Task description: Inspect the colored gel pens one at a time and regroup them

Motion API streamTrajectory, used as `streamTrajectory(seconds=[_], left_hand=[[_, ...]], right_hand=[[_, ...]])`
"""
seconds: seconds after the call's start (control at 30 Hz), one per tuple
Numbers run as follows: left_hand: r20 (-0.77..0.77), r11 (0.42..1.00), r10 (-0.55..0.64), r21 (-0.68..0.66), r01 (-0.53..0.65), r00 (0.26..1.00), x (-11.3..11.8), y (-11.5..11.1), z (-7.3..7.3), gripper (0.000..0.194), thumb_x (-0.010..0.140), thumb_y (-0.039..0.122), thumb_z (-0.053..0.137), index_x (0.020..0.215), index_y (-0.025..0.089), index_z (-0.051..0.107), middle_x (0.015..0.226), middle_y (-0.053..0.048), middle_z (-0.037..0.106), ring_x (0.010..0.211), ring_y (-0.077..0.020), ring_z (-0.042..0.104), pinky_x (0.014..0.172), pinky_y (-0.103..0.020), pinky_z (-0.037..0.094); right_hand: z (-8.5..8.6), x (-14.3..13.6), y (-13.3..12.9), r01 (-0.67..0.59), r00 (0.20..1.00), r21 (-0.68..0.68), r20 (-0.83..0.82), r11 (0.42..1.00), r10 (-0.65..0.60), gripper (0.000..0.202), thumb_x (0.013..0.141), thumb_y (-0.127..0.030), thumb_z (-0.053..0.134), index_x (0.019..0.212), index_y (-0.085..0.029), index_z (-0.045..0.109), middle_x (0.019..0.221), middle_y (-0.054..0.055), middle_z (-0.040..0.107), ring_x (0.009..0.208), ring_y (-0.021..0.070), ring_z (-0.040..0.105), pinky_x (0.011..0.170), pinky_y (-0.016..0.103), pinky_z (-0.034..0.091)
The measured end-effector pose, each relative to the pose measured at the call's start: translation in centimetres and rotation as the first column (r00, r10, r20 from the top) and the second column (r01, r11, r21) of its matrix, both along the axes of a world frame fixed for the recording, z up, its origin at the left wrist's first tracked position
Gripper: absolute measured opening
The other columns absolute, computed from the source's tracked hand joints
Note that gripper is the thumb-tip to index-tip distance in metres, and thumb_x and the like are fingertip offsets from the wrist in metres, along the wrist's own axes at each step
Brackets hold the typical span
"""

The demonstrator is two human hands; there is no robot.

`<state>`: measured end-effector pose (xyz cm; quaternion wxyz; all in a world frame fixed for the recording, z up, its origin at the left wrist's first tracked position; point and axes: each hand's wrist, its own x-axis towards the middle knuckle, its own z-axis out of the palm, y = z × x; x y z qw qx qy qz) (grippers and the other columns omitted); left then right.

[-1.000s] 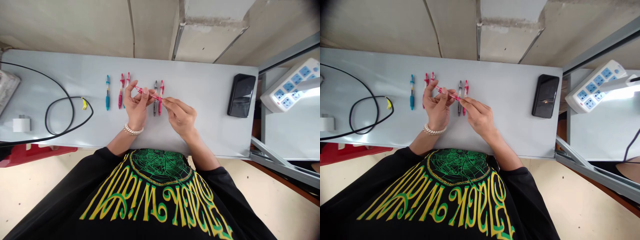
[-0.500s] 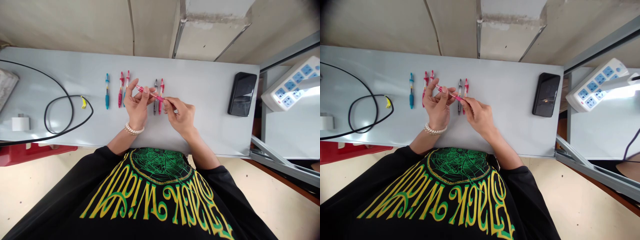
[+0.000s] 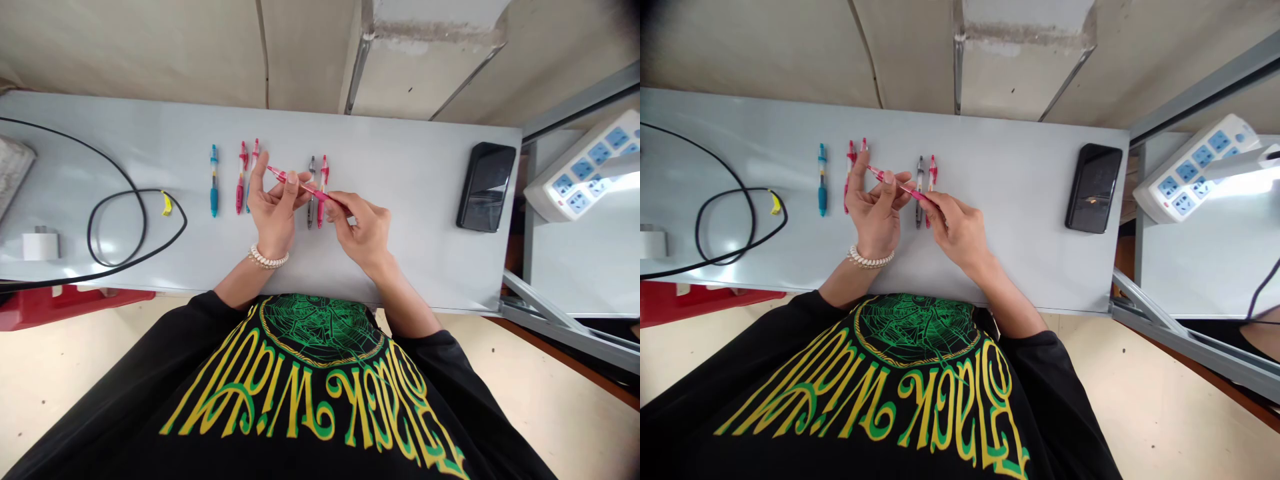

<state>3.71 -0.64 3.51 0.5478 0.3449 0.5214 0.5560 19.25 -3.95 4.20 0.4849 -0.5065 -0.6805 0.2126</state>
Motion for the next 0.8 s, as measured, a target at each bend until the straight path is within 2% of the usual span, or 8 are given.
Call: streamTrajectory(seconds=[0.13,0.2,0.33,0.43,0.5,0.6,0.67,0.8], left_hand=[[0.019,0.998,0.030,0.058,-0.031,0.999,0.4,-0.3,0.4,0.066,0.093,0.049,0.082,0.149,0.037,0.050,0.101,0.001,0.082,0.096,-0.0226,0.078,0.095,-0.045,0.060],[0.025,0.997,0.032,0.067,-0.033,0.999,0.5,-0.3,0.3,0.058,0.094,0.050,0.081,0.144,0.038,0.054,0.102,0.001,0.082,0.098,-0.0239,0.079,0.095,-0.046,0.060],[-0.011,0.996,0.034,0.081,-0.033,0.999,0.0,0.1,-0.3,0.061,0.096,0.055,0.076,0.149,0.037,0.049,0.110,0.000,0.082,0.117,-0.0250,0.077,0.100,-0.046,0.059],[-0.096,0.997,-0.035,0.070,0.042,0.995,-0.4,0.3,-0.6,0.065,0.100,0.058,0.069,0.155,0.035,0.044,0.126,-0.001,0.080,0.133,-0.0257,0.071,0.101,-0.044,0.058],[-0.120,0.997,-0.057,0.052,0.064,0.991,-0.4,0.3,-0.6,0.066,0.101,0.062,0.066,0.156,0.033,0.045,0.133,-0.003,0.078,0.138,-0.0273,0.068,0.102,-0.044,0.058],[-0.064,0.999,-0.040,0.016,0.041,0.997,-0.3,0.2,-0.5,0.067,0.097,0.065,0.071,0.152,0.033,0.050,0.134,-0.003,0.078,0.137,-0.0285,0.068,0.102,-0.044,0.060],[-0.018,1.000,-0.018,0.003,0.018,1.000,-0.2,0.1,-0.5,0.066,0.095,0.063,0.076,0.150,0.036,0.052,0.132,-0.002,0.078,0.134,-0.0282,0.071,0.102,-0.044,0.061],[0.008,0.998,0.044,0.034,-0.044,0.999,0.0,0.0,-0.3,0.058,0.095,0.053,0.079,0.145,0.035,0.055,0.116,-0.002,0.082,0.114,-0.0257,0.079,0.099,-0.045,0.063]], right_hand=[[0.2,-0.1,-0.1,-0.028,0.995,-0.244,-0.102,0.969,0.003,0.049,0.115,-0.053,0.041,0.086,-0.021,0.064,0.064,-0.003,0.069,0.050,0.0074,0.064,0.052,0.020,0.050],[0.2,-0.1,0.1,-0.059,0.986,-0.286,-0.166,0.956,0.011,0.047,0.113,-0.056,0.044,0.090,-0.021,0.064,0.064,-0.004,0.069,0.051,0.0079,0.065,0.054,0.019,0.053],[0.0,0.2,0.5,-0.063,0.985,-0.086,-0.163,0.994,0.049,0.037,0.105,-0.055,0.064,0.121,-0.023,0.068,0.105,0.005,0.079,0.091,0.0159,0.078,0.076,0.028,0.066],[-0.1,0.6,0.6,-0.073,0.994,-0.060,-0.088,0.996,0.067,0.026,0.110,-0.044,0.058,0.116,-0.023,0.074,0.100,0.004,0.079,0.084,0.0146,0.077,0.079,0.029,0.067],[-0.1,0.7,0.6,-0.055,0.996,-0.060,-0.081,0.997,0.050,0.026,0.109,-0.043,0.059,0.120,-0.024,0.073,0.099,0.004,0.079,0.083,0.0149,0.077,0.080,0.029,0.067],[0.1,0.8,0.6,-0.058,0.997,-0.010,-0.059,0.998,0.057,0.024,0.108,-0.041,0.062,0.120,-0.025,0.075,0.109,0.006,0.079,0.095,0.0176,0.078,0.087,0.032,0.068],[0.1,0.9,0.6,-0.063,0.995,-0.008,-0.076,0.998,0.062,0.021,0.108,-0.037,0.062,0.117,-0.025,0.076,0.104,0.005,0.079,0.089,0.0162,0.078,0.084,0.031,0.068],[0.1,0.9,0.6,-0.053,0.995,0.020,-0.083,0.998,0.055,0.020,0.106,-0.038,0.066,0.117,-0.025,0.076,0.111,0.007,0.079,0.099,0.0188,0.079,0.087,0.033,0.068]])
